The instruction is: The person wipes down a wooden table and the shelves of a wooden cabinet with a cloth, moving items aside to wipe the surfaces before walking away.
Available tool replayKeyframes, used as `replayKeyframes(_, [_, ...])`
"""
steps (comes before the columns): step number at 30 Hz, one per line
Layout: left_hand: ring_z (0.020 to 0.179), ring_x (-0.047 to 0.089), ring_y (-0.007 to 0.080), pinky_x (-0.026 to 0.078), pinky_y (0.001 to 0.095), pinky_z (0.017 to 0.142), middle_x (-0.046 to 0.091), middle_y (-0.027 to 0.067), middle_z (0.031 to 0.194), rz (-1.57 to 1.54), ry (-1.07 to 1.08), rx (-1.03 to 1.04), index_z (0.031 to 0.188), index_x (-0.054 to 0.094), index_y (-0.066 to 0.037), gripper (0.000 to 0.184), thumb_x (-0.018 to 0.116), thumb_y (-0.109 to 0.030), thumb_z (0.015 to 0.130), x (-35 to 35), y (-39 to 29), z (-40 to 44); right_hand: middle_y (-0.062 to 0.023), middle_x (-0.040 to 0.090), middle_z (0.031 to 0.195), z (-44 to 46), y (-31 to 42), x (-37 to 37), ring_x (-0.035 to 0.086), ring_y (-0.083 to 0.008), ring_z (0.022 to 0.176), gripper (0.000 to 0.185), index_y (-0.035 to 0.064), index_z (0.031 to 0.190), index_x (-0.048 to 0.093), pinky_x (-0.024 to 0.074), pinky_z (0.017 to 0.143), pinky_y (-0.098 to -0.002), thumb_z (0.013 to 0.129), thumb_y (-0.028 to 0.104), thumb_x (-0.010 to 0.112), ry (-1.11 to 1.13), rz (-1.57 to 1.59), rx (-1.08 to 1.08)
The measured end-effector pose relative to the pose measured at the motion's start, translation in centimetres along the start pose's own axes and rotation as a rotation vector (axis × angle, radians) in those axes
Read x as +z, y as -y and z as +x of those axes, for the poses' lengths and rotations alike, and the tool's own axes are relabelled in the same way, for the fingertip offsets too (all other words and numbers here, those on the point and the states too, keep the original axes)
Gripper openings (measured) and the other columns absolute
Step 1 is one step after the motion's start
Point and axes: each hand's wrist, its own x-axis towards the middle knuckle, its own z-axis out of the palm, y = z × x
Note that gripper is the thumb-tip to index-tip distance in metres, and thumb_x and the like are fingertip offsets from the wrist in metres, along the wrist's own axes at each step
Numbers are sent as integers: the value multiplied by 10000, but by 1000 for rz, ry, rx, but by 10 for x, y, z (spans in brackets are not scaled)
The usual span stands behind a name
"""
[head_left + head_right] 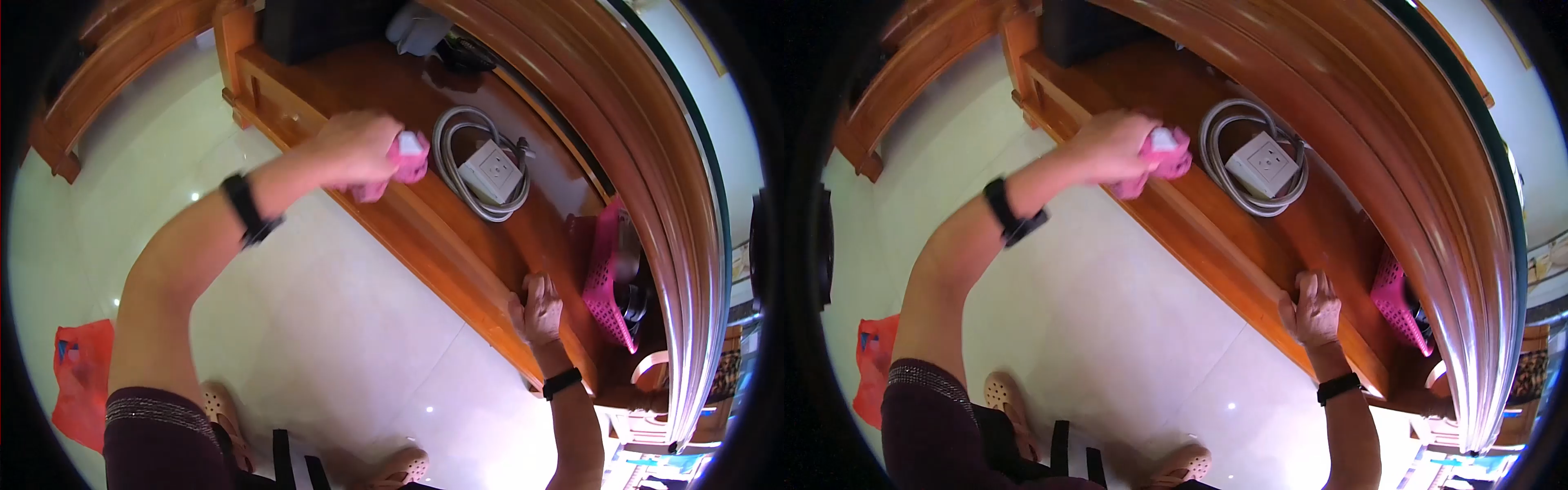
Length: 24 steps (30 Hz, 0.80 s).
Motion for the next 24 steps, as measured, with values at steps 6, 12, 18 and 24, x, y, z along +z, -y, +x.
replayKeyframes(6, [849, 642, 317, 512, 422, 735, 649, 151, 889, -9, -60, 35, 1105, 578, -81, 388, 654, -182, 738, 13, -41, -43, -151, 517, 782, 0, 4, 3, 533, -344, 707, 256, 50, 875, 458, 462, 628, -452, 717, 185, 608, -12, -61, 57])
replayKeyframes(12, [945, 601, 160, 487, 319, 824, 632, 62, 1000, -1533, 352, -111, 1184, 524, -32, 440, 661, -250, 827, 72, -105, -79, -146, 438, 1203, -1, 69, -7, 452, -279, 1139, 635, 64, 1293, 330, 395, 933, -415, 805, 267, 682, -148, 940, 310])
replayKeyframes(18, [948, 591, 191, 489, 319, 699, 620, 65, 1064, -1309, 557, 59, 1216, 509, -53, 569, 610, -468, 840, 35, -133, -78, -106, 491, 1188, 9, 100, -74, 510, -204, 1069, 765, 105, 1357, 292, 459, 899, -349, 720, -38, 692, -200, 1203, 583])
replayKeyframes(24, [991, 591, 248, 431, 445, 890, 614, 148, 1109, 233, -723, -23, 1110, 603, -53, 451, 535, -439, 886, 58, -7, 8, -206, 443, 1286, -1, 12, -81, 494, -363, 1141, 599, 42, 1311, 347, 453, 921, -396, 816, 130, 673, -198, 612, 375])
